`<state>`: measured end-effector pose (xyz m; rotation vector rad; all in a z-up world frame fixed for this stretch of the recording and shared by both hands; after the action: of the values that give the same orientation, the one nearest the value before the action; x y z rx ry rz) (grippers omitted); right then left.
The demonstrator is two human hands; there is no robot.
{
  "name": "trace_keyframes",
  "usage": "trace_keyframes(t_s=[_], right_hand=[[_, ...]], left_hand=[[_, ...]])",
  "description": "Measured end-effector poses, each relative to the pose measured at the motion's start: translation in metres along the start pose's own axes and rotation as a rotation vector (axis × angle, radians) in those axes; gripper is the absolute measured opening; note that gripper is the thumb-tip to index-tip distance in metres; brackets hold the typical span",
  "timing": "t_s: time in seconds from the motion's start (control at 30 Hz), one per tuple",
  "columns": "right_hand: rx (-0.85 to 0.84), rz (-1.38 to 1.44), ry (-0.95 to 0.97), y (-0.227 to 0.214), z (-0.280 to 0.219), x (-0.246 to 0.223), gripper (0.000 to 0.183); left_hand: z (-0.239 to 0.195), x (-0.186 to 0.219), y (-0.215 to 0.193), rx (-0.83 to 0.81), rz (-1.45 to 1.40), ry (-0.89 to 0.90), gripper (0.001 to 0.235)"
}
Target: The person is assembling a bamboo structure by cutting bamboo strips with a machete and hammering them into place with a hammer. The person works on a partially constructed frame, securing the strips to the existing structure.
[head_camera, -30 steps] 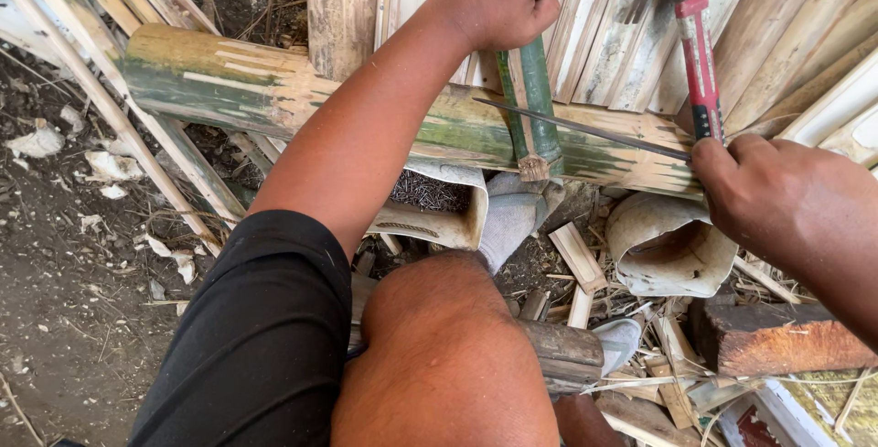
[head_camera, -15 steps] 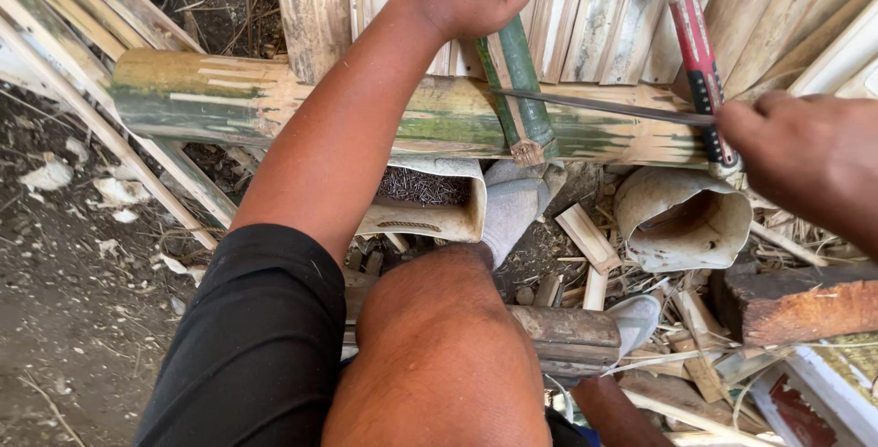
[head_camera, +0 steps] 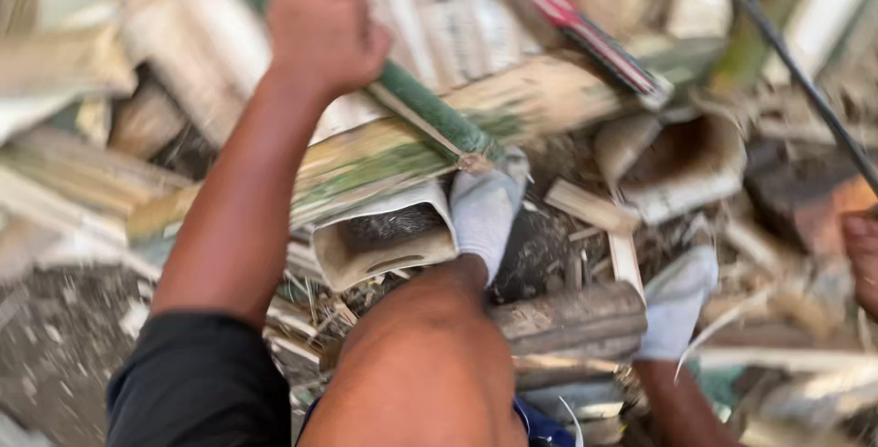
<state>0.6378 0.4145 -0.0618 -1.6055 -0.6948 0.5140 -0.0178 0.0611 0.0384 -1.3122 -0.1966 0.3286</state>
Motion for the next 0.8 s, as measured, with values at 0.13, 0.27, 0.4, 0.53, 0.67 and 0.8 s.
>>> trace_keyframes(t_s=[0.13, 0.27, 0.4, 0.53, 0.67, 0.8], right_hand=[[0.214, 0.354, 0.395, 0.001, -0.114, -0.051, 0.047], [0.525, 1.223, 0.941, -0.014, -0.153, -0.121, 0.029], [0.665, 1.207, 0.899, -0.036, -0.145, -0.124, 0.025], [0.582, 1.237, 0.896, -0.032, -0.15, -0.118, 0.022], [0.564, 1.321, 0.919, -0.017, -0.146, -0.118, 0.021], [0.517, 1.434, 0.936, 0.0, -0.135, -0.123, 0.023]], left_hand=[[0.052, 0.118, -0.049, -0.427, -0.109, -0.218, 0.055], [0.08, 0.284, -0.048, -0.92, -0.595, 0.023, 0.072], [0.083, 0.44, -0.004, -0.867, -0.803, 0.241, 0.077], [0.059, 0.512, 0.09, -0.952, -0.843, -0.001, 0.072], [0.055, 0.527, 0.146, -0.618, -1.123, 0.105, 0.063], [0.053, 0.515, 0.14, -0.552, -0.87, 0.457, 0.058]])
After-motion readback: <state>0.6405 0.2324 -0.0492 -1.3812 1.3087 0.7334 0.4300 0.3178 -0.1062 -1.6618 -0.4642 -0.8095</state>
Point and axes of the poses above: each hand's wrist, its own z-axis towards the middle knuckle, its own y-axis out of the palm, x = y × z, the point moved 4 cm from there along z, towards the middle knuckle, and after that the axes turned 4 degrees about x, right-handed, at the moved point
